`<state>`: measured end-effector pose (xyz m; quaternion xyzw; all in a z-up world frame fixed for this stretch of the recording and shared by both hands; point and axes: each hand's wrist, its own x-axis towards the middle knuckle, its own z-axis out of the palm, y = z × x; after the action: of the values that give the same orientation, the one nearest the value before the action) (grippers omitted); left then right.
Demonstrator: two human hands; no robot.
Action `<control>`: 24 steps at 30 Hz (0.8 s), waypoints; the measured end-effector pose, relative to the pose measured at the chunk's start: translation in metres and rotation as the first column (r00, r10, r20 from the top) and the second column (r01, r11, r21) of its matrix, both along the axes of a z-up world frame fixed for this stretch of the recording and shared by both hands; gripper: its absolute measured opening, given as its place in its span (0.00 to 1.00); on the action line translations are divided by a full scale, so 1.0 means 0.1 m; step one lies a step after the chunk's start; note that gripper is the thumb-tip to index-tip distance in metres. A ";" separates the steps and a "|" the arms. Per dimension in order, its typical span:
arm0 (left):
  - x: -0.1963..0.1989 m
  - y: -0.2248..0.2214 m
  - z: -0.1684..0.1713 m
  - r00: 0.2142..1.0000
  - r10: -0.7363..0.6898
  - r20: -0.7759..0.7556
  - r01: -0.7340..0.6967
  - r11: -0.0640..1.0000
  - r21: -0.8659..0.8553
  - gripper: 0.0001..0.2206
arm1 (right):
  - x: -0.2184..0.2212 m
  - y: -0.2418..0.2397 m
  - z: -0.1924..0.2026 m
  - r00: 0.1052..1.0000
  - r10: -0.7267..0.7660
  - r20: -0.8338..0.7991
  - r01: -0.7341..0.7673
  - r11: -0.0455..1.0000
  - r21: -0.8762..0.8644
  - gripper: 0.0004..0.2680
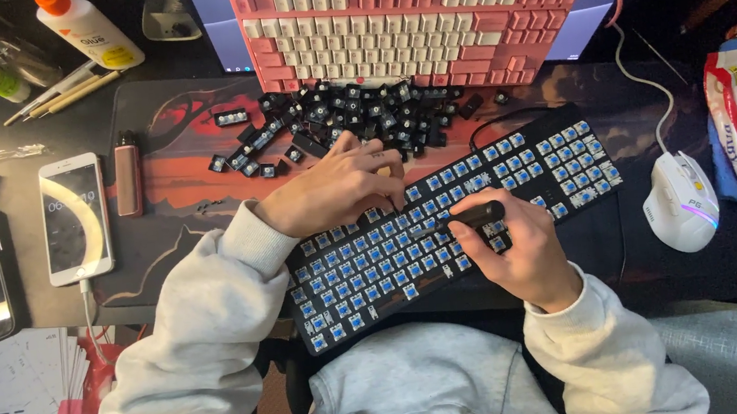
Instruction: Disassembling a mechanical keyboard by removing individual switches using a puller tool.
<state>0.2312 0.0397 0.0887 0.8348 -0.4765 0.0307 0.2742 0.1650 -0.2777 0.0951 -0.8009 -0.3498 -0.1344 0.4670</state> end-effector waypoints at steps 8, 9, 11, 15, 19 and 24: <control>-0.03 -0.04 0.03 0.998 -0.016 0.059 0.015 1.000 0.022 0.04 | -0.02 0.08 0.17 0.998 0.055 0.030 -0.053 0.996 -0.065 0.05; -0.03 -0.04 0.01 0.995 -0.009 0.101 0.006 1.000 0.031 0.05 | -0.04 0.09 0.20 0.997 0.061 0.052 -0.056 0.994 -0.091 0.05; -0.04 -0.06 0.01 0.990 -0.003 0.142 -0.003 0.999 0.037 0.06 | -0.07 0.12 0.27 0.995 0.068 0.073 -0.059 0.991 -0.118 0.05; -0.07 -0.07 0.08 0.982 0.012 0.187 -0.022 0.998 0.053 0.08 | -0.06 0.15 0.38 0.998 0.016 0.060 -0.003 0.977 -0.212 0.06; -0.06 -0.07 0.07 0.981 0.019 0.193 -0.029 0.998 0.050 0.09 | -0.09 0.23 0.53 0.999 -0.045 0.019 0.048 0.967 -0.252 0.10; -0.06 -0.07 0.05 0.984 0.018 0.175 -0.029 0.998 0.061 0.08 | -0.07 0.22 0.74 0.997 -0.039 -0.069 0.010 0.924 -0.381 0.12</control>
<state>0.2249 0.0329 0.0942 0.8427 -0.4894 0.0919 0.2046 0.1585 -0.2554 0.1692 -0.8852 -0.3411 -0.0394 0.3139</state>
